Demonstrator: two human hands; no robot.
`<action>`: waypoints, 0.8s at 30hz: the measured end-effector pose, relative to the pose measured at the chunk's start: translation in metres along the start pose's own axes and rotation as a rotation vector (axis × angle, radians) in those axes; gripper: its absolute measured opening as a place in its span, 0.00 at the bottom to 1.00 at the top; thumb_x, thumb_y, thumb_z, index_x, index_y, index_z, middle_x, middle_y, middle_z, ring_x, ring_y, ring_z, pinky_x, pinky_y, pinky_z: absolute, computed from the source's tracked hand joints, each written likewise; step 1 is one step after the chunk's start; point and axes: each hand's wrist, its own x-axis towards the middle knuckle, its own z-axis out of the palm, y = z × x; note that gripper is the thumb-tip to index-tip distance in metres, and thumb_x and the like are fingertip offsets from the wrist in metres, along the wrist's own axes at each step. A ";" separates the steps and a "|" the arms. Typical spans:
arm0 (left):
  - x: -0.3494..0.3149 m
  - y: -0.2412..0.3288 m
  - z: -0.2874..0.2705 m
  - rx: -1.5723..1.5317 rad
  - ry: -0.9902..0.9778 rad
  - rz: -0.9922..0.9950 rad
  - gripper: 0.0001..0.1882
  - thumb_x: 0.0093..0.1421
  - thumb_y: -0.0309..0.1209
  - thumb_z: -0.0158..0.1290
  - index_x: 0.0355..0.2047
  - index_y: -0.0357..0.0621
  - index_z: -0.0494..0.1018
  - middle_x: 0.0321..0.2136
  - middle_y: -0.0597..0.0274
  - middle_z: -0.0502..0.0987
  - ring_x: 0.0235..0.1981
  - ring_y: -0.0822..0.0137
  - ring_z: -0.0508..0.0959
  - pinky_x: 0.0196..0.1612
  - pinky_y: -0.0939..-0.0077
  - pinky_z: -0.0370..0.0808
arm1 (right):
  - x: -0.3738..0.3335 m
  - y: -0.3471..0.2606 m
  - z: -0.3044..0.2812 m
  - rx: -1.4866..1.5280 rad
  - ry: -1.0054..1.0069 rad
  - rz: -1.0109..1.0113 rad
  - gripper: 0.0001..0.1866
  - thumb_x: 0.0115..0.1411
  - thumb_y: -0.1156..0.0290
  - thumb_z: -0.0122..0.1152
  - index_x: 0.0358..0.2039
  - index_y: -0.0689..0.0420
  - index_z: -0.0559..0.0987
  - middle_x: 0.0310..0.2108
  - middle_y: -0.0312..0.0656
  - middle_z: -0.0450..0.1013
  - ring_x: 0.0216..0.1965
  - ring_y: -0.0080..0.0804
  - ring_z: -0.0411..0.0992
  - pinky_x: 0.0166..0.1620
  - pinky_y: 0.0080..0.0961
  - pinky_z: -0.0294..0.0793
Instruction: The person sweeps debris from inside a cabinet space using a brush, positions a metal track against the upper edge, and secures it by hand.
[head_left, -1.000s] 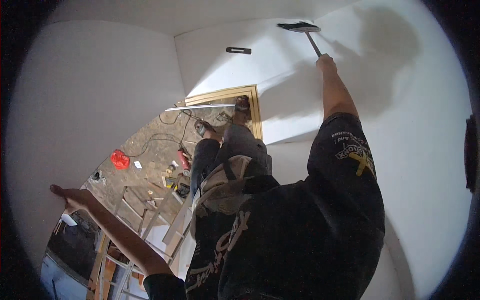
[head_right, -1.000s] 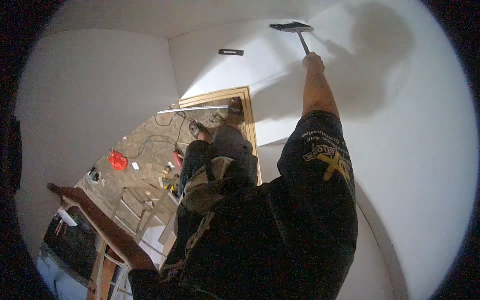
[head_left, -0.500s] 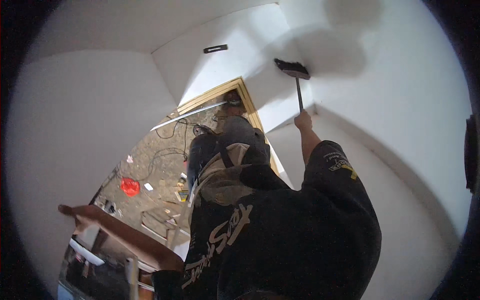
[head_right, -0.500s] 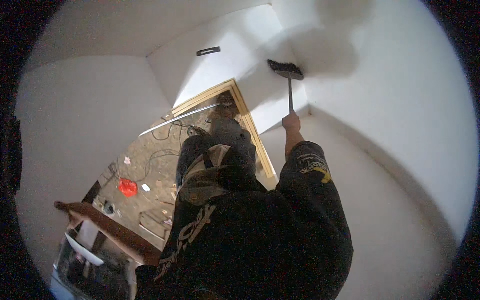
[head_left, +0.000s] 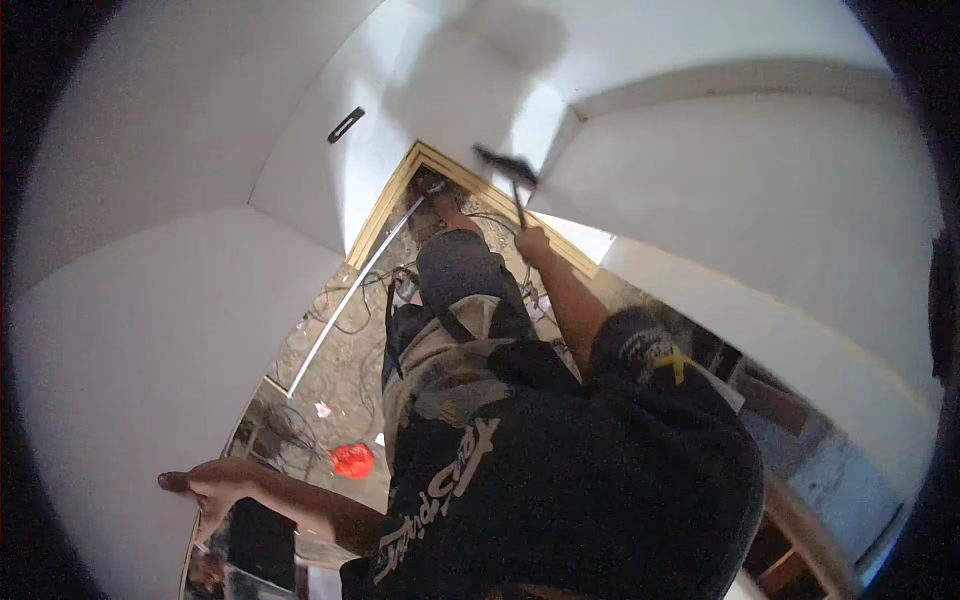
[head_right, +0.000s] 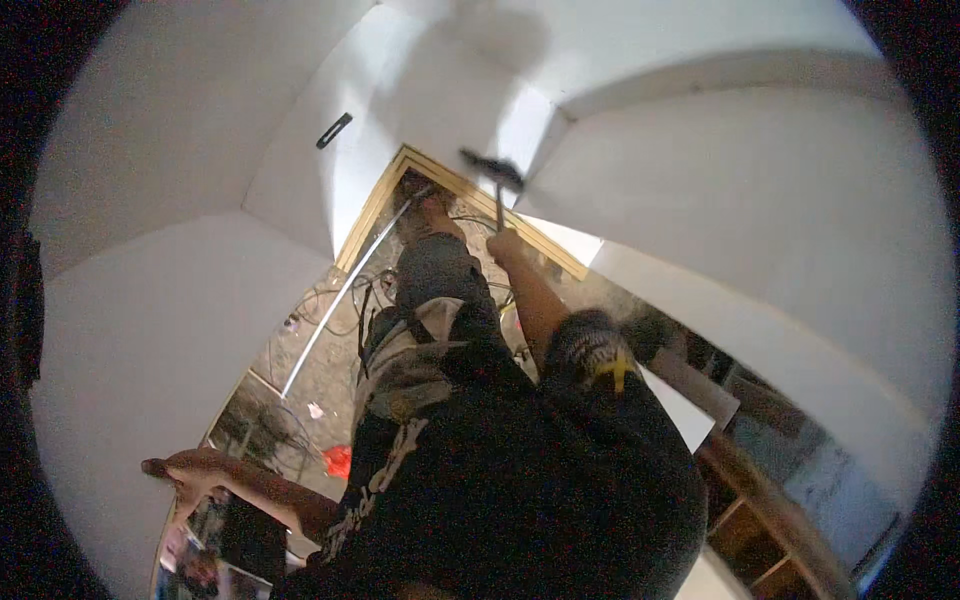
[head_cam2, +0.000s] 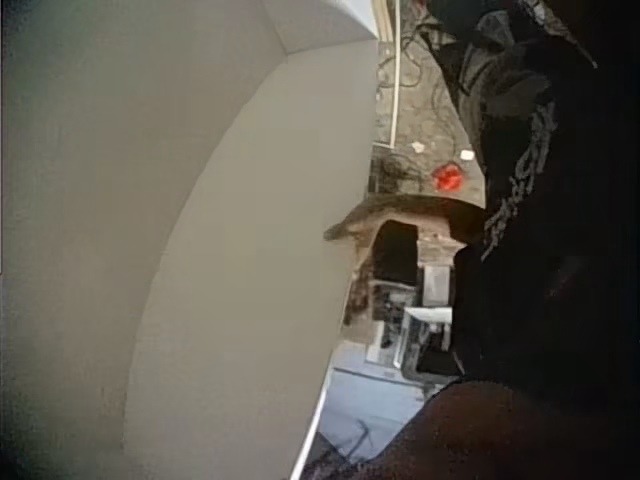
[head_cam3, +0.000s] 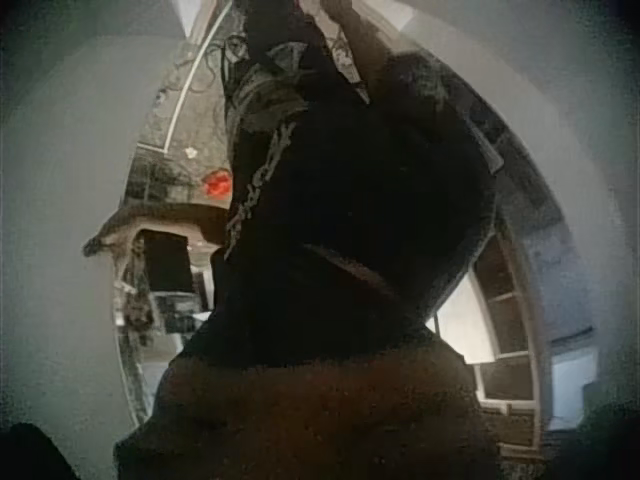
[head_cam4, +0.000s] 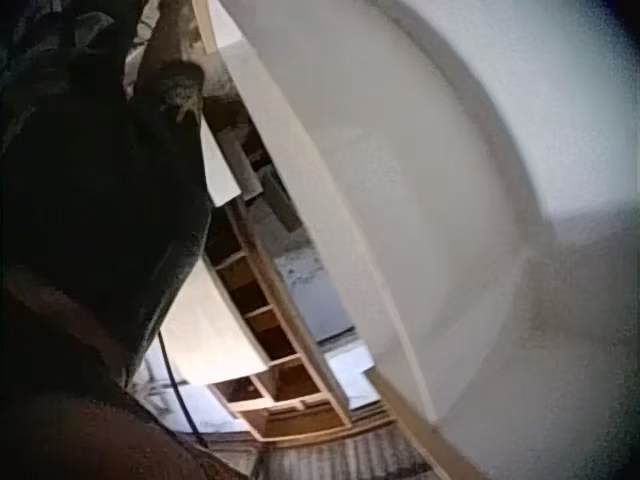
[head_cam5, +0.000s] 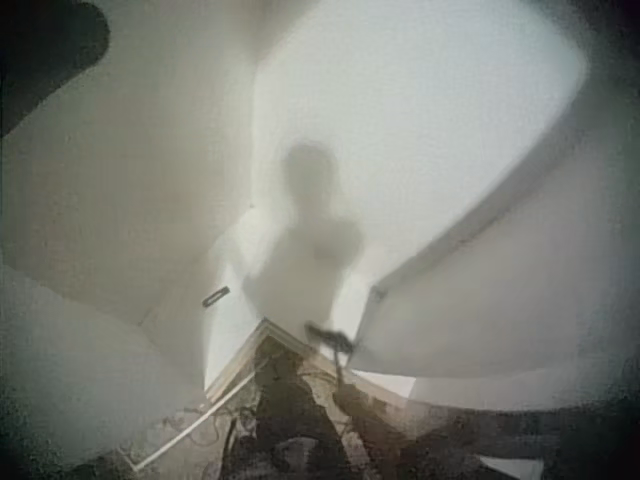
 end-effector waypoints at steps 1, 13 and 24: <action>0.002 -0.004 -0.010 0.022 -0.005 0.023 0.35 0.50 0.21 0.62 0.49 0.33 0.49 0.45 0.46 0.65 0.44 0.60 0.71 0.49 0.64 0.72 | -0.055 -0.033 -0.023 0.030 -0.165 -0.003 0.13 0.51 0.68 0.54 0.30 0.65 0.79 0.33 0.54 0.76 0.32 0.47 0.76 0.35 0.36 0.77; -0.010 -0.021 0.009 -0.056 -0.085 -0.012 0.33 0.50 0.21 0.62 0.44 0.37 0.47 0.39 0.52 0.59 0.39 0.66 0.67 0.43 0.79 0.65 | -0.206 0.013 -0.045 0.382 0.289 0.037 0.18 0.56 0.57 0.50 0.40 0.54 0.78 0.35 0.62 0.73 0.41 0.55 0.73 0.45 0.42 0.72; 0.005 0.018 0.018 -0.270 -0.053 -0.053 0.43 0.47 0.18 0.62 0.55 0.39 0.43 0.49 0.46 0.63 0.47 0.61 0.70 0.50 0.70 0.70 | 0.073 0.006 -0.142 0.527 0.366 0.350 0.21 0.45 0.66 0.54 0.35 0.70 0.76 0.39 0.64 0.73 0.46 0.55 0.72 0.50 0.40 0.71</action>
